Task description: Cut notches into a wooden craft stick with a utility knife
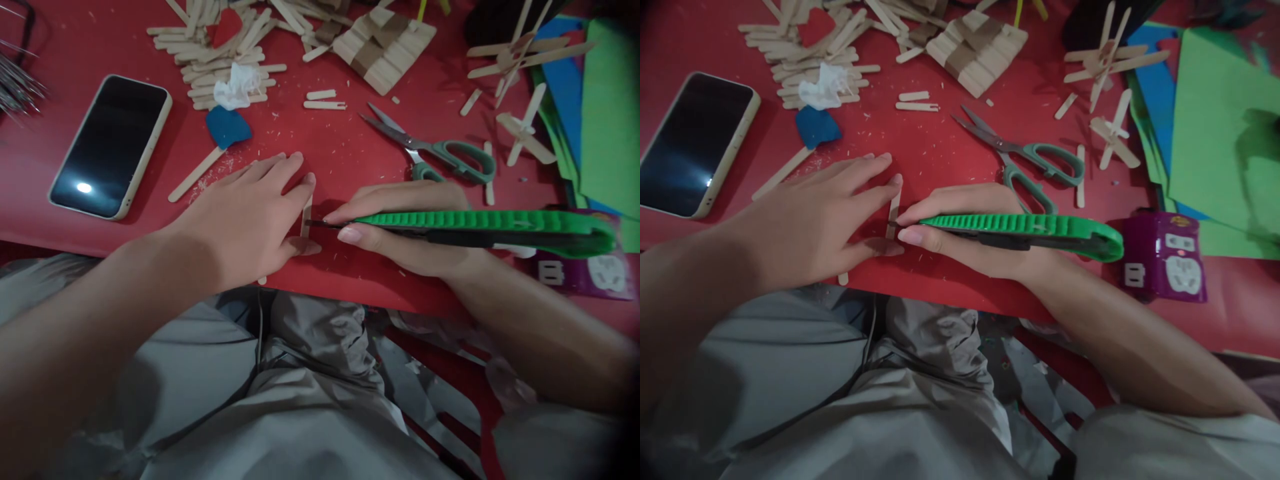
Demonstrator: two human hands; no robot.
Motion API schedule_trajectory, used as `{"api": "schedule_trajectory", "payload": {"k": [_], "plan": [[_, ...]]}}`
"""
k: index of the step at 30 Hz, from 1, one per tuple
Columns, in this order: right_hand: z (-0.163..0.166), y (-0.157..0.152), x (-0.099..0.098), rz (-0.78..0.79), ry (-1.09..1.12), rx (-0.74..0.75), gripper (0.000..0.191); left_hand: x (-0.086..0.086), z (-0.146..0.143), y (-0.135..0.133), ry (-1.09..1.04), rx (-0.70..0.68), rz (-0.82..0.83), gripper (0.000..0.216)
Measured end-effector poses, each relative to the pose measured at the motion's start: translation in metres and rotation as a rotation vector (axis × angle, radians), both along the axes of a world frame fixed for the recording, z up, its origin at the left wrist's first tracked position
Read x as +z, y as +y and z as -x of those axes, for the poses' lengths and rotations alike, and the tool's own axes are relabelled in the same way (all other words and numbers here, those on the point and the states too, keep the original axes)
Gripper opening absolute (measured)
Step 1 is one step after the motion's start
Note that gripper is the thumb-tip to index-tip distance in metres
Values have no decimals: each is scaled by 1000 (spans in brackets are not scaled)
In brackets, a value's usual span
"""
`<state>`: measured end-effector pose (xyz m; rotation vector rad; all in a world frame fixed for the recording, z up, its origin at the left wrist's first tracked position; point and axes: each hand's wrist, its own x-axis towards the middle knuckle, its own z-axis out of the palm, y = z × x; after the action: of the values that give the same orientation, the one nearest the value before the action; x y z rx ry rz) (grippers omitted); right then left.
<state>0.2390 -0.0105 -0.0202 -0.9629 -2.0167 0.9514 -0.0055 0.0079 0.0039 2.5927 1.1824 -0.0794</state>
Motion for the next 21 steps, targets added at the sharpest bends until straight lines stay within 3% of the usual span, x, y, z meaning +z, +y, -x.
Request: {"api": "schedule_trajectory", "payload": {"k": [6, 12, 21], "plan": [[-3, 1, -1, -22, -15, -28, 8, 3, -1, 0, 27, -12, -2, 65], [-6, 0, -5, -5, -20, -149, 15, 3, -1, -1, 54, -17, -4, 68], [0, 1, -7, -8, 38, -106, 8, 0, 2, 1, 7, -18, -2, 69]]}}
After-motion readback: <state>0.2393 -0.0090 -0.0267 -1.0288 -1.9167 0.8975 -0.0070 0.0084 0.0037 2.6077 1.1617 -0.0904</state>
